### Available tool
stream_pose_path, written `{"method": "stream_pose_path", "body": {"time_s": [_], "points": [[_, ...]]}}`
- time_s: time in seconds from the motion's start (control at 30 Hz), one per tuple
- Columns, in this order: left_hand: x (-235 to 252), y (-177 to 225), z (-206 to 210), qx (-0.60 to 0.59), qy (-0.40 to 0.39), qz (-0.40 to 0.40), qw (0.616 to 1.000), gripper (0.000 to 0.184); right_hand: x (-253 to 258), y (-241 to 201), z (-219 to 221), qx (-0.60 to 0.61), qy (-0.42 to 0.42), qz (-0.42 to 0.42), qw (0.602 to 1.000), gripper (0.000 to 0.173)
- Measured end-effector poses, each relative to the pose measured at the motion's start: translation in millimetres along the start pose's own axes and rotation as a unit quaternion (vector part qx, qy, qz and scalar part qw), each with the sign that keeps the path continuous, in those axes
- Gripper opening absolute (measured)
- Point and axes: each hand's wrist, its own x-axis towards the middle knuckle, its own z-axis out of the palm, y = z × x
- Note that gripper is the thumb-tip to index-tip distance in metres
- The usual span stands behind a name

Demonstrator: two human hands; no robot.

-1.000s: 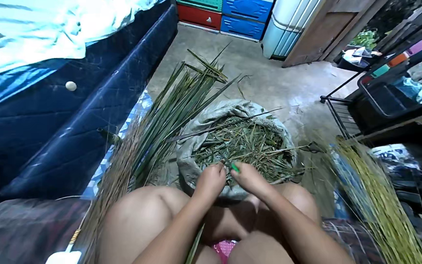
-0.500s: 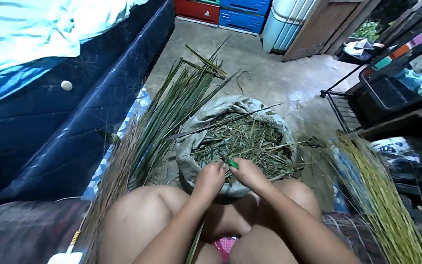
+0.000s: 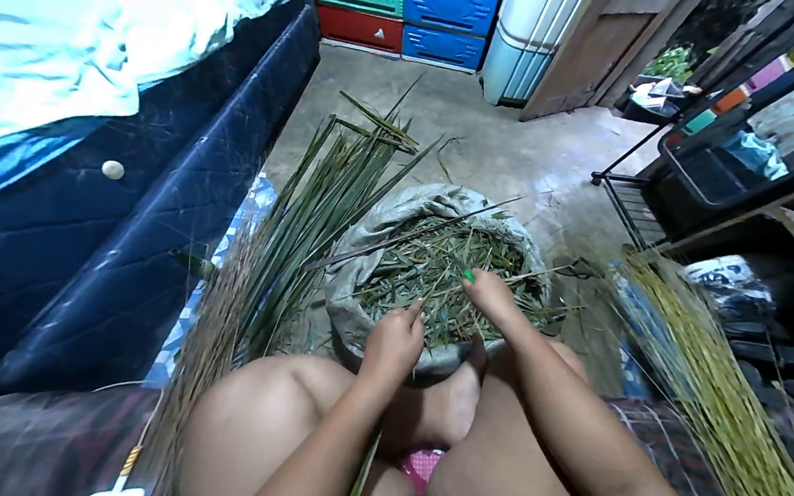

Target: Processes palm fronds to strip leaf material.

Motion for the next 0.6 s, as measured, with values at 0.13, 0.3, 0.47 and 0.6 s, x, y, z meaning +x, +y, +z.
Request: {"method": "stream_pose_path", "body": {"time_s": [0.13, 0.3, 0.47, 0.6], "points": [[1, -1, -4, -0.059, 0.0, -0.011, 0.998, 0.042, -18, -6, -2, 0.036, -0.011, -0.053, 0.998, 0.033], [3, -8, -3, -0.216, -0.002, -0.026, 0.976, 0.037, -41, -16, 14, 0.006, -0.037, -0.091, 0.995, 0.032], [2, -4, -4, -0.282, -0.01, -0.036, 0.959, 0.034, -2, 7, -13, 0.061, 0.062, 0.002, 0.996, 0.035], [3, -8, -3, -0.302, -0.01, -0.033, 0.953, 0.032, -31, -4, 1, 0.135, 0.042, -0.084, 0.986, 0.03]]}}
